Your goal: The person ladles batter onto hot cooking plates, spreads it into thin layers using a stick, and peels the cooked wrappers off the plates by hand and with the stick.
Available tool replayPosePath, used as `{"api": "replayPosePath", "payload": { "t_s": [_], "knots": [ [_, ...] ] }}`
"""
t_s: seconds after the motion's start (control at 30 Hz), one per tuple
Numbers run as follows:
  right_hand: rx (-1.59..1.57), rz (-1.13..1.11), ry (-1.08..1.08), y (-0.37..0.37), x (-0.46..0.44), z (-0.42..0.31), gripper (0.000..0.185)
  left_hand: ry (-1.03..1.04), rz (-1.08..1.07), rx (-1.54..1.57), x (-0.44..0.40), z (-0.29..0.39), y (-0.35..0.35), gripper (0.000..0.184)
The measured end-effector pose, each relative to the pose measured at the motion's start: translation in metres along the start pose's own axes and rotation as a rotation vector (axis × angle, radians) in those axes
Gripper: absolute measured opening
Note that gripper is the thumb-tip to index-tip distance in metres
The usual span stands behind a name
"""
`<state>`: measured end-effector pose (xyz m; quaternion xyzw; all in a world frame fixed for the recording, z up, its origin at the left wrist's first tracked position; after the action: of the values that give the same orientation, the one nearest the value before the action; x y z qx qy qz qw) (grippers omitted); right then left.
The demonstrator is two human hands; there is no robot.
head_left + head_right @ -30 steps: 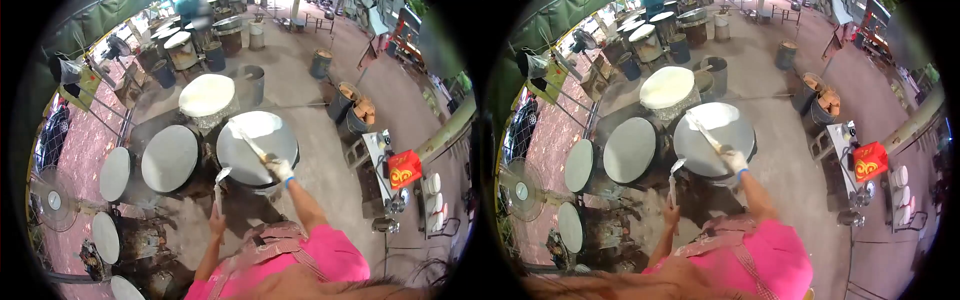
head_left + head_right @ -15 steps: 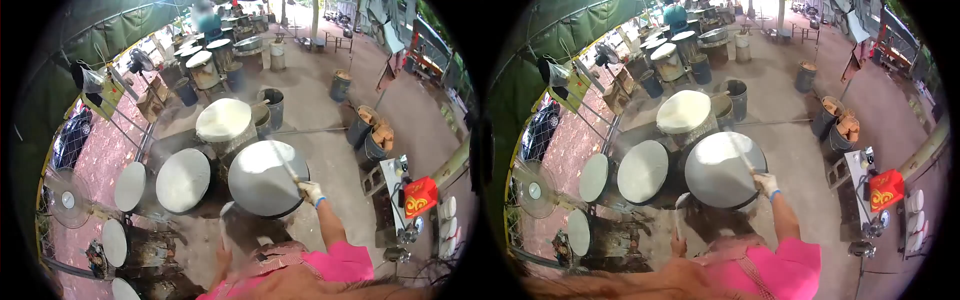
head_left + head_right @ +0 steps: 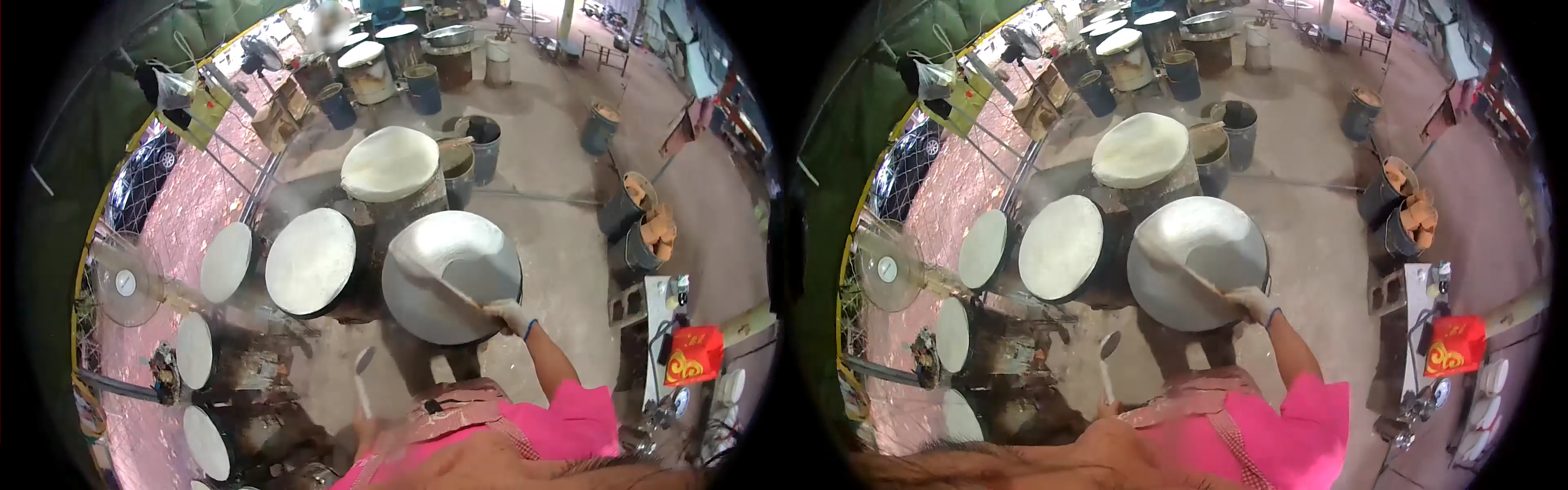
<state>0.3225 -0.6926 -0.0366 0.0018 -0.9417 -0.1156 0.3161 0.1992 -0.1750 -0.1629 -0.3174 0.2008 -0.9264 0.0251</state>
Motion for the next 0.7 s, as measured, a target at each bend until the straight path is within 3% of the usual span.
{"api": "replayPosePath", "payload": {
  "t_s": [0.1, 0.2, 0.27, 0.3, 0.37, 0.47, 0.53, 0.57, 0.63, 0.7],
  "knots": [
    [0.070, -0.050, 0.000, -0.044, 0.006, -0.014, 0.020, 0.184, 0.095, -0.085, 0.045, 0.036, 0.000, 0.061],
    [-0.020, 0.154, -0.104, -0.055, -0.013, -0.070, 0.020, 0.228, 0.147, -0.034, 0.033, -0.025, -0.009, 0.064],
    [0.133, -0.024, -0.115, -0.045, -0.045, -0.053, 0.019, 0.215, 0.161, -0.070, 0.043, -0.028, -0.019, 0.065],
    [0.269, -0.106, -0.291, -0.031, -0.040, -0.054, 0.019, 0.218, 0.169, -0.087, 0.045, -0.017, -0.025, 0.065],
    [0.128, -0.148, 0.042, -0.023, -0.018, -0.025, 0.020, 0.219, 0.182, -0.093, 0.055, 0.001, -0.022, 0.066],
    [0.189, -0.119, 0.113, -0.037, 0.012, -0.015, 0.017, 0.206, 0.153, 0.041, 0.071, 0.011, -0.001, 0.069],
    [0.180, -0.233, 0.006, -0.058, -0.006, -0.043, 0.019, 0.205, 0.230, -0.048, 0.093, 0.039, -0.002, 0.068],
    [0.040, -0.131, -0.023, -0.074, -0.043, -0.039, 0.022, 0.218, 0.242, -0.065, 0.100, 0.046, -0.003, 0.067],
    [0.198, 0.132, -0.166, -0.064, -0.060, -0.082, 0.026, 0.243, 0.258, -0.105, 0.112, 0.056, -0.001, 0.066],
    [0.339, -0.061, -0.120, -0.038, -0.044, -0.094, 0.027, 0.241, 0.222, -0.105, 0.102, 0.044, 0.001, 0.066]
  ]
}}
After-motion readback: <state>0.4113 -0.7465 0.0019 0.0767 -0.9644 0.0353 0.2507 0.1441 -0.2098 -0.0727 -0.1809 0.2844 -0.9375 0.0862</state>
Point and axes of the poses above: each hand's wrist, its own x-axis away from the middle knuckle, its own y-axis out of the palm, z = x × y, the point moved 5 cm from there along -x, towards the middle knuckle, and after that the axes turned 6 degrees about -z, right-handed, at the moved point
